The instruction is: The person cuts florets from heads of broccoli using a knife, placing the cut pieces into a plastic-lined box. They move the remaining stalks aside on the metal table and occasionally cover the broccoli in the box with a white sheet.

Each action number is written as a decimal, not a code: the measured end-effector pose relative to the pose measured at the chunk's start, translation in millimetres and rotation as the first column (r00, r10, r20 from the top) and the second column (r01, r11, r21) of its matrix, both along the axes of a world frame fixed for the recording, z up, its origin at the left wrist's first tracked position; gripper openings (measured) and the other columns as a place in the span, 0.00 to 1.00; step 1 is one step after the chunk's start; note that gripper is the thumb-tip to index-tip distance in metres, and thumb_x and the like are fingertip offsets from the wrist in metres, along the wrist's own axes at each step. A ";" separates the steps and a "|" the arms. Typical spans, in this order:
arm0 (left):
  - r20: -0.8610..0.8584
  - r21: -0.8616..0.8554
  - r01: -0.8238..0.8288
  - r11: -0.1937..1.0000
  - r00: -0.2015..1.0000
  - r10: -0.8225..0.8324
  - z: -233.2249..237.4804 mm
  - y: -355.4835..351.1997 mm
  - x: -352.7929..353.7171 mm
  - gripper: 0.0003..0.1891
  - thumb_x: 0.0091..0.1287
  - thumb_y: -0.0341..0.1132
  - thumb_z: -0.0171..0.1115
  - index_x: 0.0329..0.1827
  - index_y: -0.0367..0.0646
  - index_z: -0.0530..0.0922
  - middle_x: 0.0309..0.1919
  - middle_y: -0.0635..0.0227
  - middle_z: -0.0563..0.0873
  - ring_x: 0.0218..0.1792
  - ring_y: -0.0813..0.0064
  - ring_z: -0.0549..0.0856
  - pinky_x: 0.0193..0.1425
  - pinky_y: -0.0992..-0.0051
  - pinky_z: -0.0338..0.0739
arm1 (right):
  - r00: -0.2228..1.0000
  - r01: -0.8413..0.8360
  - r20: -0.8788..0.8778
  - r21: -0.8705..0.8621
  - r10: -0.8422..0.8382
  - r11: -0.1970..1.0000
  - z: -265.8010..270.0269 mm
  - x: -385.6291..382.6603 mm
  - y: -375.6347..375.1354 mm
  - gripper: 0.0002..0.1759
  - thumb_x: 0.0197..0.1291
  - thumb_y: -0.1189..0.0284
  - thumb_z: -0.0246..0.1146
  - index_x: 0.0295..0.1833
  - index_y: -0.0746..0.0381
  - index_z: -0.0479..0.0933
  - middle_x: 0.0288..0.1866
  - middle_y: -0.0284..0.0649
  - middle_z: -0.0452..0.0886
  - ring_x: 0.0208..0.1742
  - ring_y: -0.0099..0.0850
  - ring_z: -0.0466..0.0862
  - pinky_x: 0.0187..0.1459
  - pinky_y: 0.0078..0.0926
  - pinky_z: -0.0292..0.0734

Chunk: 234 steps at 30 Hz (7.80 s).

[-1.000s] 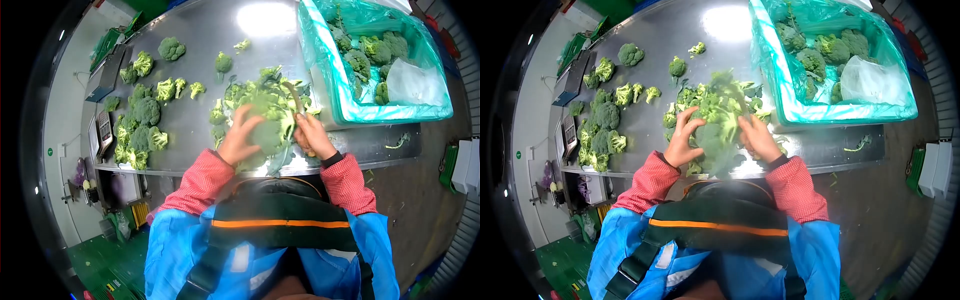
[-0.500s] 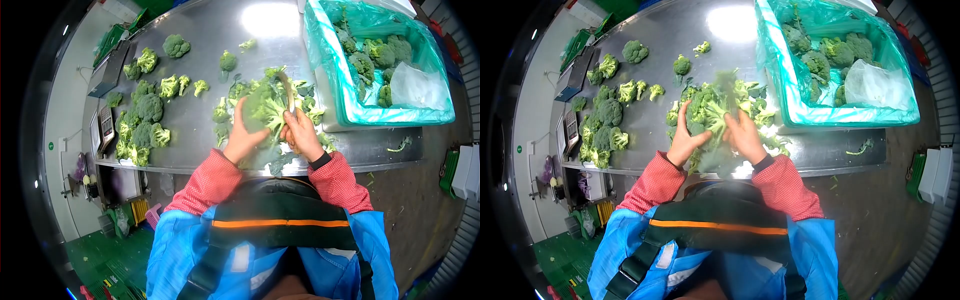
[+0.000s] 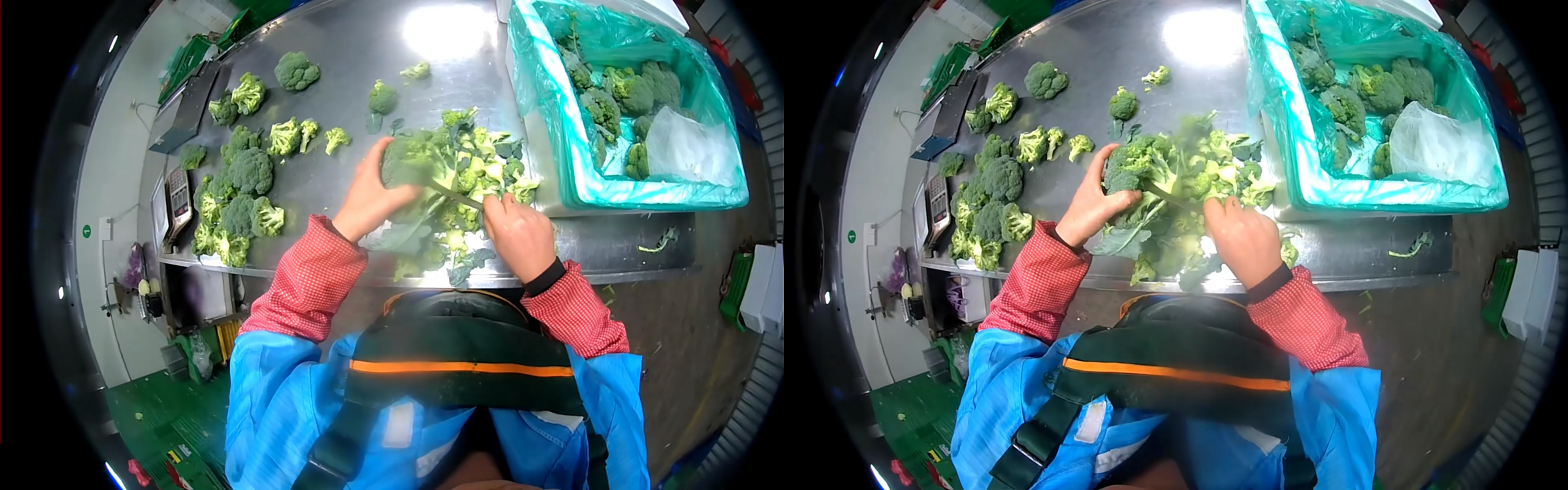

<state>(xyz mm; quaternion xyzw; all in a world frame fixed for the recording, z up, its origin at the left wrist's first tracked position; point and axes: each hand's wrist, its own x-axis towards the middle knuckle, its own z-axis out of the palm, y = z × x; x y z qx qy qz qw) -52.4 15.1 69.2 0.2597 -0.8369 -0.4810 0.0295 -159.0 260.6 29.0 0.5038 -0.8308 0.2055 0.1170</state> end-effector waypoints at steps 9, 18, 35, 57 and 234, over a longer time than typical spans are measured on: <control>0.030 -0.097 -0.019 0.995 0.999 0.022 -14.0 -6.3 12.0 0.45 0.55 0.33 0.71 0.76 0.35 0.58 0.60 0.54 0.77 0.59 0.68 0.78 0.65 0.71 0.73 | 0.979 0.157 0.117 0.116 -0.170 0.981 -33.7 8.8 -10.0 0.08 0.61 0.69 0.65 0.39 0.57 0.72 0.27 0.41 0.78 0.24 0.42 0.83 0.24 0.39 0.78; 0.158 -0.123 -0.069 0.990 0.984 0.088 1.1 7.2 13.8 0.44 0.55 0.34 0.70 0.76 0.35 0.58 0.58 0.53 0.78 0.56 0.67 0.80 0.59 0.70 0.78 | 0.980 0.071 0.182 0.073 -0.084 0.995 -34.6 6.9 -20.4 0.05 0.66 0.68 0.60 0.38 0.58 0.74 0.30 0.47 0.82 0.23 0.44 0.84 0.23 0.40 0.76; -0.077 -0.071 -0.082 0.994 0.994 0.076 -16.9 -21.3 33.7 0.46 0.53 0.26 0.67 0.77 0.42 0.56 0.54 0.60 0.76 0.53 0.71 0.79 0.59 0.72 0.76 | 0.977 -0.010 0.211 -0.112 0.033 0.994 -8.2 3.2 -18.8 0.05 0.64 0.69 0.62 0.37 0.58 0.74 0.25 0.40 0.78 0.25 0.38 0.83 0.26 0.37 0.77; 0.019 -0.135 -0.050 0.990 0.998 0.053 2.4 -27.4 70.5 0.48 0.48 0.36 0.71 0.76 0.41 0.60 0.63 0.43 0.71 0.66 0.49 0.73 0.72 0.62 0.68 | 0.660 0.224 0.730 0.036 -0.179 0.974 -74.0 -9.1 11.6 0.17 0.73 0.60 0.55 0.50 0.62 0.80 0.39 0.58 0.84 0.40 0.57 0.83 0.39 0.49 0.77; -0.168 0.874 -0.050 0.484 0.902 0.398 -27.8 48.4 55.0 0.40 0.69 0.38 0.61 0.81 0.42 0.52 0.68 0.58 0.72 0.66 0.64 0.75 0.68 0.61 0.74 | 0.425 0.466 0.886 -0.037 -0.187 0.884 10.0 -41.4 -27.2 0.35 0.54 0.53 0.74 0.61 0.60 0.73 0.44 0.49 0.86 0.41 0.46 0.87 0.41 0.38 0.82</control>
